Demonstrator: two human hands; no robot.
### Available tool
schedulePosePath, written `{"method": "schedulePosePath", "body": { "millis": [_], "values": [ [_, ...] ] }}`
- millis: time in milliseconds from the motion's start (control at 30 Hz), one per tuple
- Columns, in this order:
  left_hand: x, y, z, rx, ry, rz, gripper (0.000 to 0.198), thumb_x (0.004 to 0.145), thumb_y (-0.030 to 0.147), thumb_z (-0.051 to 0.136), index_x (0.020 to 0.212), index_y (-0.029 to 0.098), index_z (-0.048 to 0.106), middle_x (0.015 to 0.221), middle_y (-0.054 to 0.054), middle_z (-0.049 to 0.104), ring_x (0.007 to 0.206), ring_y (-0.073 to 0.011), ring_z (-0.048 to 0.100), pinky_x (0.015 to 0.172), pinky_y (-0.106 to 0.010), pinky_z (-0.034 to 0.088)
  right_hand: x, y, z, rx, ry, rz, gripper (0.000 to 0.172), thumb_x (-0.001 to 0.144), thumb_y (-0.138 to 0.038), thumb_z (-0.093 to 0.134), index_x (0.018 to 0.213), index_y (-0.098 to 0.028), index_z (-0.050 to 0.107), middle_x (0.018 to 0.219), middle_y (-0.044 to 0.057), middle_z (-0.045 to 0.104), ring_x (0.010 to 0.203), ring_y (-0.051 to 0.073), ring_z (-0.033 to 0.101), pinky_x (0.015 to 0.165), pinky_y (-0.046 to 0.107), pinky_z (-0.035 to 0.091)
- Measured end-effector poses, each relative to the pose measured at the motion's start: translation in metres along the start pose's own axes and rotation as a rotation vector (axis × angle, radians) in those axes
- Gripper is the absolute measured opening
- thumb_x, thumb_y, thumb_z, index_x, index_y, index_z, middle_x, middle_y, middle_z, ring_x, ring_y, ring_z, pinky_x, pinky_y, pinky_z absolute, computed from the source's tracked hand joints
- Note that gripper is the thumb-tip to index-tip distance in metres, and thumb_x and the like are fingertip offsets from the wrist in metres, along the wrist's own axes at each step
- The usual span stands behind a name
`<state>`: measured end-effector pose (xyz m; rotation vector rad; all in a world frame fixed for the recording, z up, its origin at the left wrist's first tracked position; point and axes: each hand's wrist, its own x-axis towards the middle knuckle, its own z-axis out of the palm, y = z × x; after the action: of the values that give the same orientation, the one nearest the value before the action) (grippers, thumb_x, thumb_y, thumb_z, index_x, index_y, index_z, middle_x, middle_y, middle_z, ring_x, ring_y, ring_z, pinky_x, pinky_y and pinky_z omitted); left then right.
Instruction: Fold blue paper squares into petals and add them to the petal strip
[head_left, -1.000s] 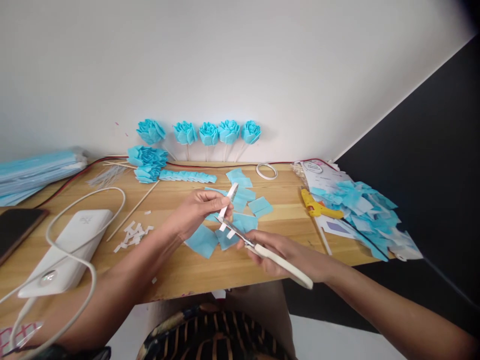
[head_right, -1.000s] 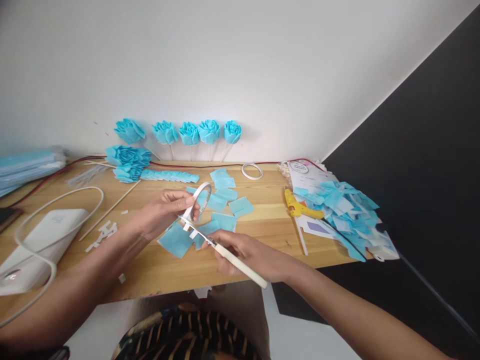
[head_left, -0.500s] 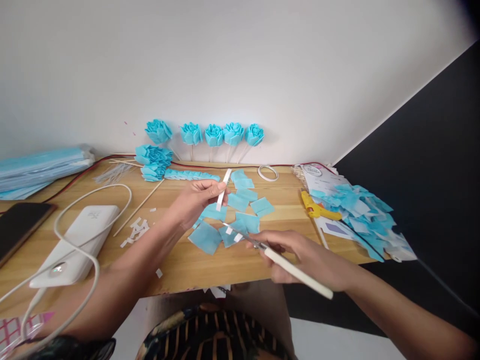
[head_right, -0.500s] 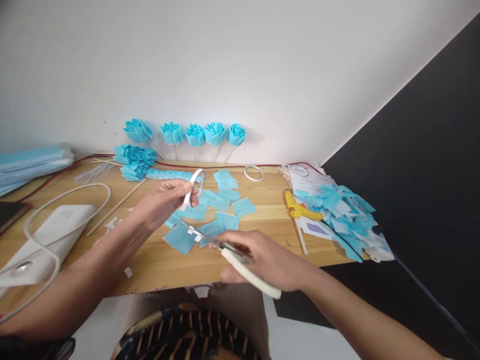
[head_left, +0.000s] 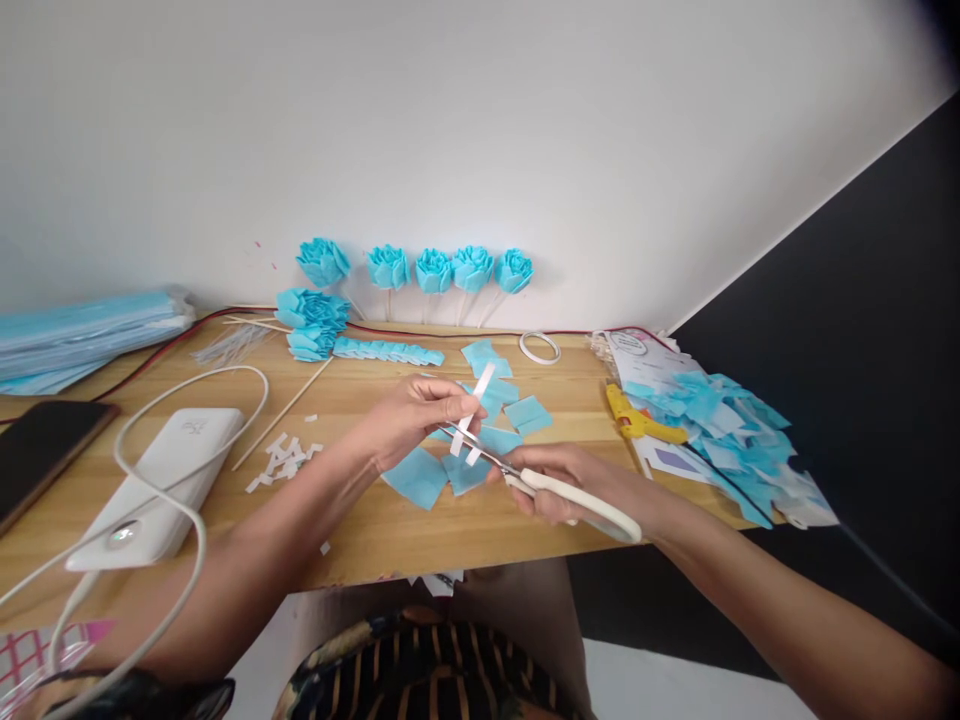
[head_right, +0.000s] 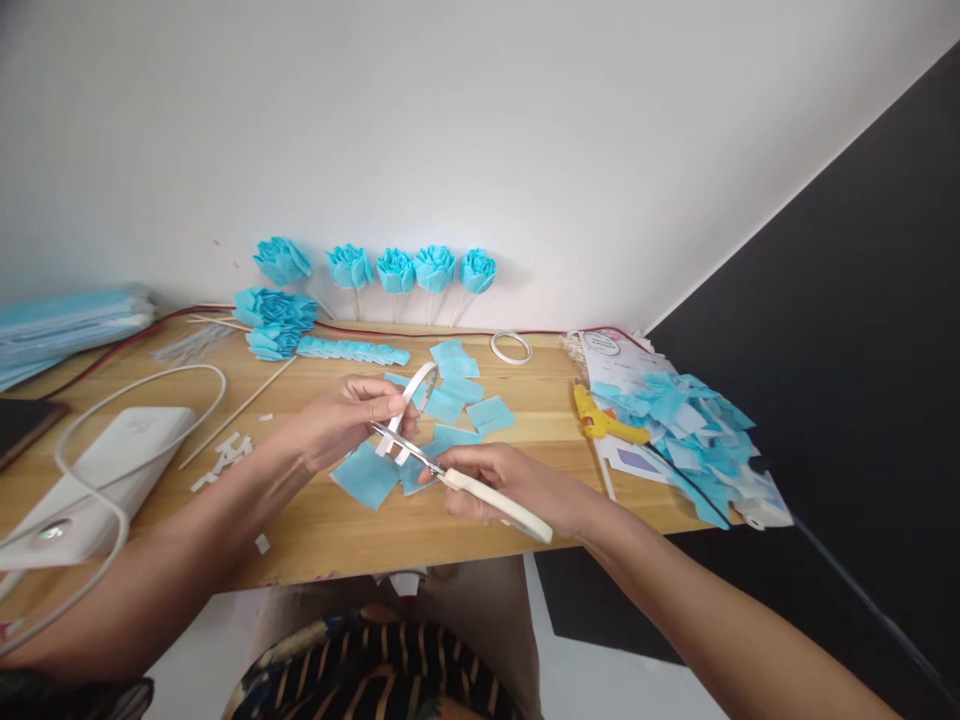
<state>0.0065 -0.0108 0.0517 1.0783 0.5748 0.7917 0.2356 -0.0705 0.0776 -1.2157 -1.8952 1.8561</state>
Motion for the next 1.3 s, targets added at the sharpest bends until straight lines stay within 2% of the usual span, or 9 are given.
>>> {"method": "schedulePosePath", "body": {
  "millis": [200, 567, 967, 1300],
  "values": [
    [0.0013, -0.0001, 0.001, -0.012, -0.005, -0.026, 0.035, 0.061, 0.044, 0.084, 0.066, 0.011, 0.073, 0.062, -0.004, 0.068, 0.057, -0.0128, 0.059, 0.059, -0.026, 0.044, 0.0038, 0.0036, -0.0029, 0.052, -0.011, 0.015, 0.039, 0.083, -0.034, 0.065, 0.12, -0.02, 0.063, 0.074, -0.001, 0.053, 0.059, 0.006, 0.044, 0.051, 0.017, 0.034],
    [0.0017, -0.0038, -0.0006, 0.015, -0.027, -0.039, 0.033, 0.063, 0.044, 0.082, 0.066, 0.012, 0.073, 0.063, -0.004, 0.068, 0.057, -0.0118, 0.058, 0.059, -0.025, 0.042, 0.005, 0.0026, -0.0015, 0.146, -0.002, 0.043, 0.039, 0.079, -0.028, 0.065, 0.116, -0.015, 0.067, 0.066, -0.002, 0.056, 0.05, 0.004, 0.043, 0.045, 0.016, 0.033],
    [0.0008, -0.0059, -0.0039, 0.02, -0.081, -0.024, 0.029, 0.069, 0.041, 0.078, 0.065, 0.013, 0.072, 0.066, -0.003, 0.067, 0.059, -0.0109, 0.056, 0.058, -0.025, 0.04, 0.0045, 0.0015, 0.001, 0.093, 0.003, 0.039, 0.046, 0.079, -0.037, 0.069, 0.119, -0.015, 0.065, 0.068, -0.002, 0.053, 0.048, 0.003, 0.038, 0.043, 0.017, 0.03],
    [0.0013, -0.0051, -0.0037, 0.027, -0.07, -0.026, 0.028, 0.069, 0.039, 0.079, 0.065, 0.013, 0.072, 0.066, -0.003, 0.066, 0.06, -0.0116, 0.056, 0.059, -0.025, 0.04, 0.0044, 0.0037, 0.0008, 0.095, -0.008, 0.044, 0.048, 0.079, -0.04, 0.07, 0.12, -0.016, 0.065, 0.066, -0.003, 0.053, 0.046, 0.002, 0.036, 0.044, 0.018, 0.029]
  ]
}}
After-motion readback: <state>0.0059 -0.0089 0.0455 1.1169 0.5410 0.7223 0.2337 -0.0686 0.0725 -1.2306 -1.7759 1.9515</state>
